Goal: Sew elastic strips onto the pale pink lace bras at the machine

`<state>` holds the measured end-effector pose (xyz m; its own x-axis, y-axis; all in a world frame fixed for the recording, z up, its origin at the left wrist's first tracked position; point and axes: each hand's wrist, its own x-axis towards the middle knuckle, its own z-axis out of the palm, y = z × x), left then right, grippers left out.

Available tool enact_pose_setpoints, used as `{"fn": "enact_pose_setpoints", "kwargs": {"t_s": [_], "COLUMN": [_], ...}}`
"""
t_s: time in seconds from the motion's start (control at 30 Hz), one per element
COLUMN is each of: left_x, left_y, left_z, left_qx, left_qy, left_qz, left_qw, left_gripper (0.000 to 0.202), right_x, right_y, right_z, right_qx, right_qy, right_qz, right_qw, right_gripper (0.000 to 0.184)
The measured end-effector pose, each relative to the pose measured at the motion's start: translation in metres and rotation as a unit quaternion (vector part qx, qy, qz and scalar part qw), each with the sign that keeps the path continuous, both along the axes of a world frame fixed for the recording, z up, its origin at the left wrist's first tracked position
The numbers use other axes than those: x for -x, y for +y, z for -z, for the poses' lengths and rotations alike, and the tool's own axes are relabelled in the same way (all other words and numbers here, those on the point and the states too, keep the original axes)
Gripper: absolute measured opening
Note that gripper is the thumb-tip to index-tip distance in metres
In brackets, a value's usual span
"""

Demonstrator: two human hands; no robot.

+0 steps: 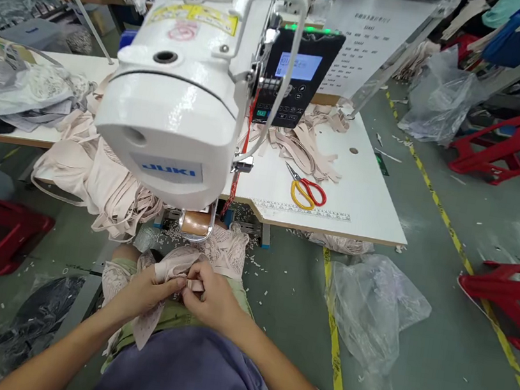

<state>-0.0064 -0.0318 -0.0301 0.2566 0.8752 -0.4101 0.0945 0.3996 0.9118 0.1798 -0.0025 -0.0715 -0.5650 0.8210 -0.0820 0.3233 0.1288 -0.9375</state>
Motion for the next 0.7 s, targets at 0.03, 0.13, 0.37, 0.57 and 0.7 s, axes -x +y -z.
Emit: {"fn": "enact_pose_setpoints", "kwargs": {"t_s": [0.03, 0.13, 0.37, 0.57, 0.7], "left_x": [0.002, 0.01, 0.011, -0.022, -0.028], "left_y": [-0.002, -0.007, -0.014, -0.024, -0.026], "left_z": [-0.001, -0.002, 0.021, 0.04, 0.031], "left_qx": [0.013, 0.077, 0.104, 0.127, 0.1], "left_qy": [0.007, -0.014, -0.169, -0.212, -0.22], "left_qz": [-0.006, -0.05, -0.221, -0.264, -0.288], "left_qw": [1.0, 0.996, 0.955, 0.932, 0.927], "left_gripper": [0.028, 0.034, 0.037, 0.04, 0.035], "right_x": [-0.002, -0.018, -0.062, -0.029, -0.003], "right_y": [-0.001, 0.003, 0.01, -0.011, -0.021], "right_z": [0.002, 0.007, 0.0, -0.006, -0.006], "right_qx": [0.003, 0.006, -0.078, -0.175, -0.232], "right_qy": [-0.002, 0.01, -0.005, -0.061, -0.044], "right_qz": [0.039, 0.183, 0.303, 0.083, 0.055], "right_qw": [0.999, 0.983, 0.95, 0.979, 0.97], "right_gripper": [0.013, 0.015, 0.017, 0.012, 0.012]}}
